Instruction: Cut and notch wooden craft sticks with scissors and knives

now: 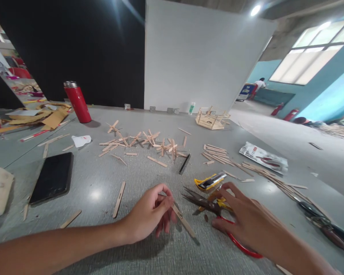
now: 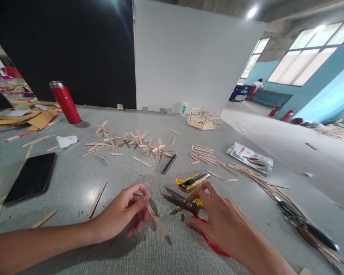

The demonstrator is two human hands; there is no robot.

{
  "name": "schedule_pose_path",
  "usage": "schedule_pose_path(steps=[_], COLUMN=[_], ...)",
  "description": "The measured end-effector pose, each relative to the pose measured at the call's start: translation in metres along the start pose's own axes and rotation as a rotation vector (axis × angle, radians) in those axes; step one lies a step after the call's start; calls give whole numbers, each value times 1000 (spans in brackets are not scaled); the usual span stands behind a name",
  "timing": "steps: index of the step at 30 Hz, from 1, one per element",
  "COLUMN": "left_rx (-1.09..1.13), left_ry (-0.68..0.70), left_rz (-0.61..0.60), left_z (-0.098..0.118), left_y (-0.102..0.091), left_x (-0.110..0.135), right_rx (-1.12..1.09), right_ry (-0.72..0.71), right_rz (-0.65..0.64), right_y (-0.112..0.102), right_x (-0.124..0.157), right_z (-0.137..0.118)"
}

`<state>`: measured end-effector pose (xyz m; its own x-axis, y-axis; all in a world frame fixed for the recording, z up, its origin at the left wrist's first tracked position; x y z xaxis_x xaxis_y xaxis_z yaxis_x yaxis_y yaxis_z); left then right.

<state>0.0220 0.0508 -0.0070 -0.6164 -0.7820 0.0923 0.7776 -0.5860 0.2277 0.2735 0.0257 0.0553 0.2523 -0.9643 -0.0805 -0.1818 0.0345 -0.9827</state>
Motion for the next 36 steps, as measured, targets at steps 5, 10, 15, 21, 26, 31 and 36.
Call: schedule_pose_path(steps=[5, 10, 15, 21, 26, 31, 36], left_rx=[13, 21, 10, -1, 6, 8, 8], left_ry=[13, 11, 5, -2, 1, -1, 2], left_rz=[30, 28, 28, 14, 1, 3, -4], left_z=[-1, -1, 0, -1, -2, -2, 1], left_y=[0, 1, 1, 0, -1, -1, 0], left_x=[1, -1, -1, 0, -1, 0, -1], right_rx=[-34, -23, 181, 366, 273, 230, 160], right_ry=[-84, 102, 171, 52, -444, -551, -491], right_rz=[87, 252, 389, 446, 400, 380, 329], right_y=[6, -16, -18, 8, 14, 13, 16], right_x=[0, -3, -2, -6, -12, -11, -11], right_z=[1, 10, 51, 78, 25, 9, 8])
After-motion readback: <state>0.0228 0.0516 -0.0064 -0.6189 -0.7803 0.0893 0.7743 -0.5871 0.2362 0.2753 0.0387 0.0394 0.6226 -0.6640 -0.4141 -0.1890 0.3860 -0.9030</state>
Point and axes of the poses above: each hand's wrist, its own x-axis away from the middle knuckle, its own y-axis out of the palm, z = x × y, the point moved 4 cm from there along -x, towards the middle knuckle, and after that the axes turned 1 degree about -z, right-handed, at the moved point
